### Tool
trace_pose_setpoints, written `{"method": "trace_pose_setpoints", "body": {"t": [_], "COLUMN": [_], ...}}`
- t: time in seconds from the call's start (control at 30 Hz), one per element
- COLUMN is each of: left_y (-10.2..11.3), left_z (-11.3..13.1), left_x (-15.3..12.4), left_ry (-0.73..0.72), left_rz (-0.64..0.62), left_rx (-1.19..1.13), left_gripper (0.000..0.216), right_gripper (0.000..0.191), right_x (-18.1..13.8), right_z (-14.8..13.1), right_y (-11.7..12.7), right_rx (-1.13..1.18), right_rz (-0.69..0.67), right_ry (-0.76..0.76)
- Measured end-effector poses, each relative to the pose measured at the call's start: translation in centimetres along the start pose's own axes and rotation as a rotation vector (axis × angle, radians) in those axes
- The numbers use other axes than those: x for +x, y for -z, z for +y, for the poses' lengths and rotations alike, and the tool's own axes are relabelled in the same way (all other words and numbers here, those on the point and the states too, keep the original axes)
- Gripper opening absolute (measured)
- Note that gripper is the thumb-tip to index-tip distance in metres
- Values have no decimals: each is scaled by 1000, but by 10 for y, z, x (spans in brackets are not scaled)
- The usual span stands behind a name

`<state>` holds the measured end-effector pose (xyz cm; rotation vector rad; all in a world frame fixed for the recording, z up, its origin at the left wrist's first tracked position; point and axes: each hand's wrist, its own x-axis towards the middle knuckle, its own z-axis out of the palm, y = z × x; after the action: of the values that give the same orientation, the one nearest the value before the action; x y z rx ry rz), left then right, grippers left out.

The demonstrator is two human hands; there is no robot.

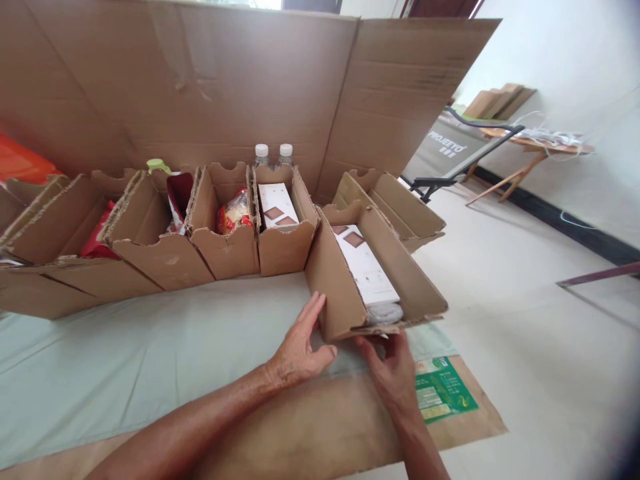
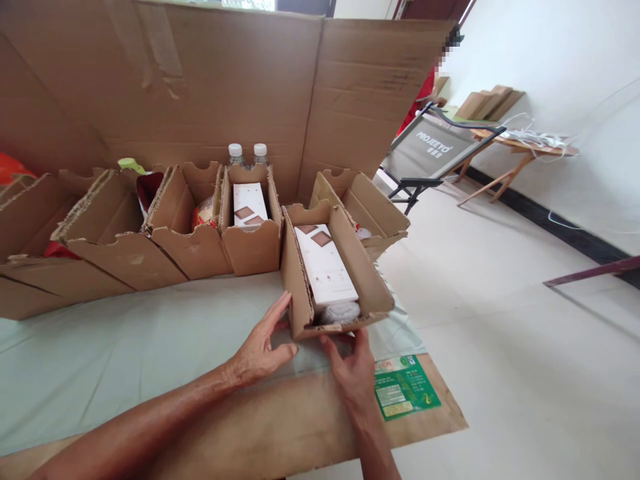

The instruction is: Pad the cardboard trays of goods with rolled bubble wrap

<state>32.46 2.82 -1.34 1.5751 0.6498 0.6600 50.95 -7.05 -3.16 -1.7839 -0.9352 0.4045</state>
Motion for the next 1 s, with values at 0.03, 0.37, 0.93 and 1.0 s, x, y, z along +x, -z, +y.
{"method": "trace_pose_setpoints", "body": {"t": [0.03,0.37,0.93,1.0], "left_y": [0,2,-104,-120], "left_z": [1,8,48,41], "left_x": [2,13,-48,-54], "left_ry": [3,46,-406,-363], "left_rz": [7,25,-589,-661], "left_rx": [-4,50,564,534], "left_gripper": [93,87,28,25], "right_gripper": [50,48,18,21], "right_x": [12,106,-4,-15], "right_z": [-4,-28,-73,-83], "right_y": [-5,-35,-142,-162], "right_rx": [-35,-396,-664,-682], "right_rz": [-4,69,-409,-431], "right_ry": [20,110,577,623]}}
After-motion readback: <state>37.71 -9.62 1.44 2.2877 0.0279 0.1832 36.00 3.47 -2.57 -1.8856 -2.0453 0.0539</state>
